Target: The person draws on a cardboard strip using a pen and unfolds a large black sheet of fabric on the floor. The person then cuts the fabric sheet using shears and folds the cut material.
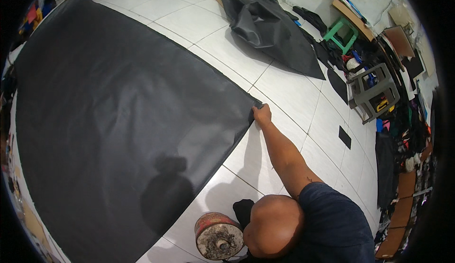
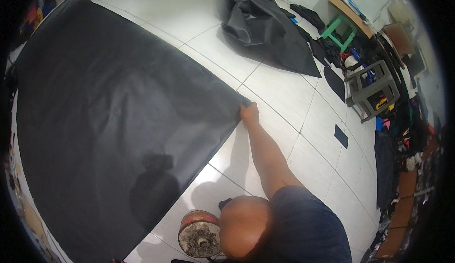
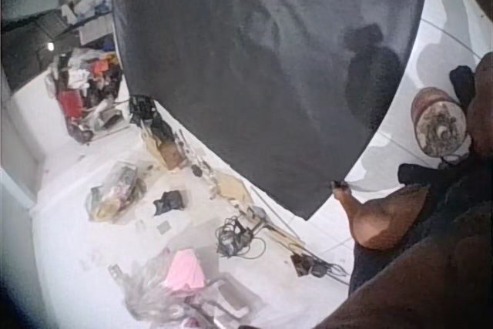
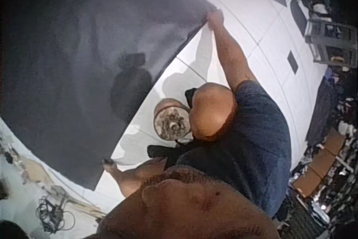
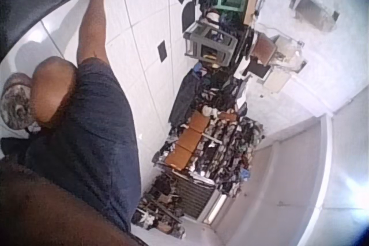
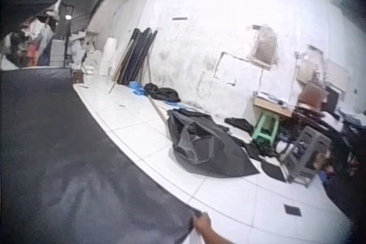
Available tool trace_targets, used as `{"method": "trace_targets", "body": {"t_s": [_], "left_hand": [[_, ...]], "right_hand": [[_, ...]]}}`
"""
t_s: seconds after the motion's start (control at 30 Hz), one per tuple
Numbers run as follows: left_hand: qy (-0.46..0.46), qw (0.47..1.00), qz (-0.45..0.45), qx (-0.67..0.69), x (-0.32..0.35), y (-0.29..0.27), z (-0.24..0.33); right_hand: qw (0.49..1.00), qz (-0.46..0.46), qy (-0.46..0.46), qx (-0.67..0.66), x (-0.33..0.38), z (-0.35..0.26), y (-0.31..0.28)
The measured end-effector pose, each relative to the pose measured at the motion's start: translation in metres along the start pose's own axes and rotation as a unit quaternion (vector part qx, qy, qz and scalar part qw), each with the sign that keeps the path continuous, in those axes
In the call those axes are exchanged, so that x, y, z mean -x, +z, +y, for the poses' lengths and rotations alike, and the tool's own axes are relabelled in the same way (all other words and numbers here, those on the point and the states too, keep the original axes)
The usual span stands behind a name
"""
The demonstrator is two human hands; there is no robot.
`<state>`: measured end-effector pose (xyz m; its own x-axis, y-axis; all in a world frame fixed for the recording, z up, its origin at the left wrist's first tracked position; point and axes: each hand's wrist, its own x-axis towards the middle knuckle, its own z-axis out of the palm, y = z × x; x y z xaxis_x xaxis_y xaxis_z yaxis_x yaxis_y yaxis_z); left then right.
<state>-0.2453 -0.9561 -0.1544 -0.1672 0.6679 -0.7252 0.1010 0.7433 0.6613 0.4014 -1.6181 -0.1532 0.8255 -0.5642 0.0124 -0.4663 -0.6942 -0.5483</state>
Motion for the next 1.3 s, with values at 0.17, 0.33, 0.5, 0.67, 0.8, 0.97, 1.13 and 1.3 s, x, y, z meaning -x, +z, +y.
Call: {"method": "trace_targets", "body": {"t_s": [0.17, 0.33, 0.5, 0.67, 0.8, 0.97, 1.13, 1.3], "left_hand": [[-0.023, 0.998, -0.052, 0.011, -0.032, -0.032, -0.002], [0.011, 0.998, -0.054, 0.022, -0.044, -0.008, -0.011], [0.056, 0.991, -0.123, -0.009, -0.081, -0.065, -0.006], [0.032, 0.996, -0.006, -0.077, -0.085, -0.048, -0.005], [0.067, 0.99, -0.103, -0.068, -0.069, -0.029, -0.017], [0.044, 0.997, -0.057, -0.034, -0.036, -0.021, -0.015], [0.055, 0.996, -0.047, -0.052, -0.055, -0.051, -0.007], [0.104, 0.993, -0.039, -0.026, -0.051, -0.051, -0.025]], "right_hand": [[0.999, -0.04, 0.027, 0.004, -0.005, -0.012, -0.004], [0.996, -0.033, -0.044, 0.074, -0.033, 0.016, -0.011], [0.991, -0.123, -0.017, 0.043, -0.024, -0.014, -0.01], [0.991, -0.107, -0.021, 0.079, -0.041, 0.008, -0.011], [0.993, -0.038, -0.072, 0.084, -0.051, 0.031, -0.01], [0.997, -0.037, -0.073, 0.011, -0.043, 0.021, -0.012], [0.995, -0.096, -0.026, -0.005, -0.052, 0.023, 0.001], [0.993, -0.114, 0.008, 0.011, -0.08, 0.051, 0.02]]}}
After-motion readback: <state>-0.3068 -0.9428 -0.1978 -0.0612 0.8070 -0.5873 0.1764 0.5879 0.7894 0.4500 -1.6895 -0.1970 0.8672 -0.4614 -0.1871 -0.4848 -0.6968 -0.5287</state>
